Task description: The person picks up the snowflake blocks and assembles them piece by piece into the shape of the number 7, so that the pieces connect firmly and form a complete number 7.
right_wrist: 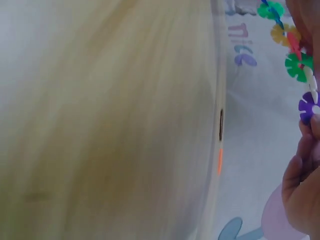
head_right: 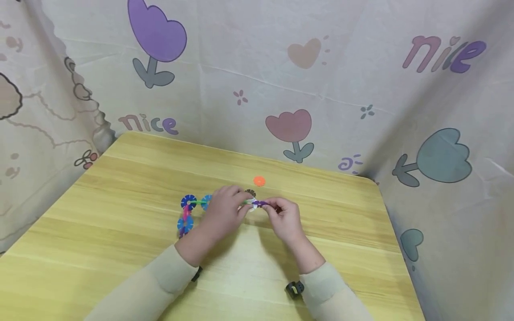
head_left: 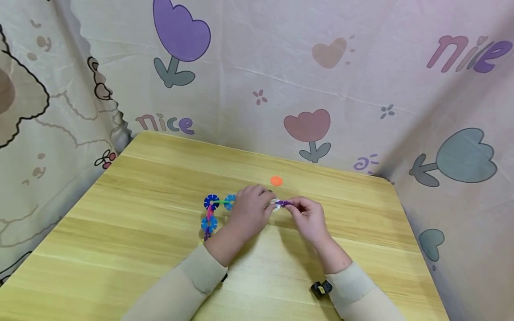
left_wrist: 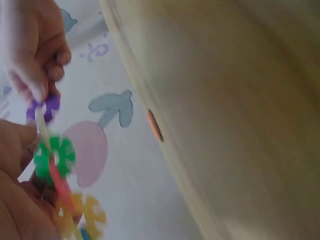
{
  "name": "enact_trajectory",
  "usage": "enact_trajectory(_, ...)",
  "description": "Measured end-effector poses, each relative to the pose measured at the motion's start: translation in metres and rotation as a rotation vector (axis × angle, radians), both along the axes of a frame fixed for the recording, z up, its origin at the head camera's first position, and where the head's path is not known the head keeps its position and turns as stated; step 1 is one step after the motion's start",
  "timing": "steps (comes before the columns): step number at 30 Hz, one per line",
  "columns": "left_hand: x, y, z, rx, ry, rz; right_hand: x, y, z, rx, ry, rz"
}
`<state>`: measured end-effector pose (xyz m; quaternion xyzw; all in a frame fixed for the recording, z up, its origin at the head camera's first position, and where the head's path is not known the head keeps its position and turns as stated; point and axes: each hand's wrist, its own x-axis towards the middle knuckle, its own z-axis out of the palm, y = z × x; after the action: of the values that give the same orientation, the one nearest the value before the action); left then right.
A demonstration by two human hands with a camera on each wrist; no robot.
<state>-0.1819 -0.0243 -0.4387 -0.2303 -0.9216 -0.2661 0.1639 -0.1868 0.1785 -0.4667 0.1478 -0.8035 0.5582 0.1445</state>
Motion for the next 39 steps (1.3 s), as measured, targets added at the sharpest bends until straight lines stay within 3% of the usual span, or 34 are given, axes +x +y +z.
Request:
enact_trajectory(5, 0.000, 0.007, -0.002, -0.042, 0.150, 0.007, 0.002, -0.015, 0.000, -0.059, 0.011, -0.006)
enact_trajectory(7, -0.001, 0.007, -0.003, -0.049, 0.172, 0.008, 0.003, -0.017, 0.001, -0.056, 0.006, -0.003)
enact_trajectory(10, -0.003, 0.005, -0.005, -0.072, 0.148, -0.001, 0.001, -0.015, 0.002, -0.003, -0.024, 0.024)
enact_trajectory(13, -0.005, 0.000, -0.007, -0.094, 0.092, 0.008, -0.009, -0.010, 0.004, 0.132, -0.094, 0.083)
enact_trajectory(17, -0.007, -0.008, -0.006, -0.124, 0.036, 0.048, -0.039, -0.002, 0.003, 0.371, -0.165, 0.084)
enact_trajectory(21, -0.006, -0.010, -0.005, -0.159, -0.005, 0.047, -0.070, 0.001, -0.003, 0.521, -0.230, -0.008)
enact_trajectory(28, -0.004, -0.010, -0.005, -0.185, -0.002, 0.048, -0.097, -0.001, -0.004, 0.626, -0.287, -0.078)
enact_trajectory(39, -0.004, -0.011, -0.005, -0.190, -0.003, 0.053, -0.114, -0.007, -0.010, 0.703, -0.327, -0.085)
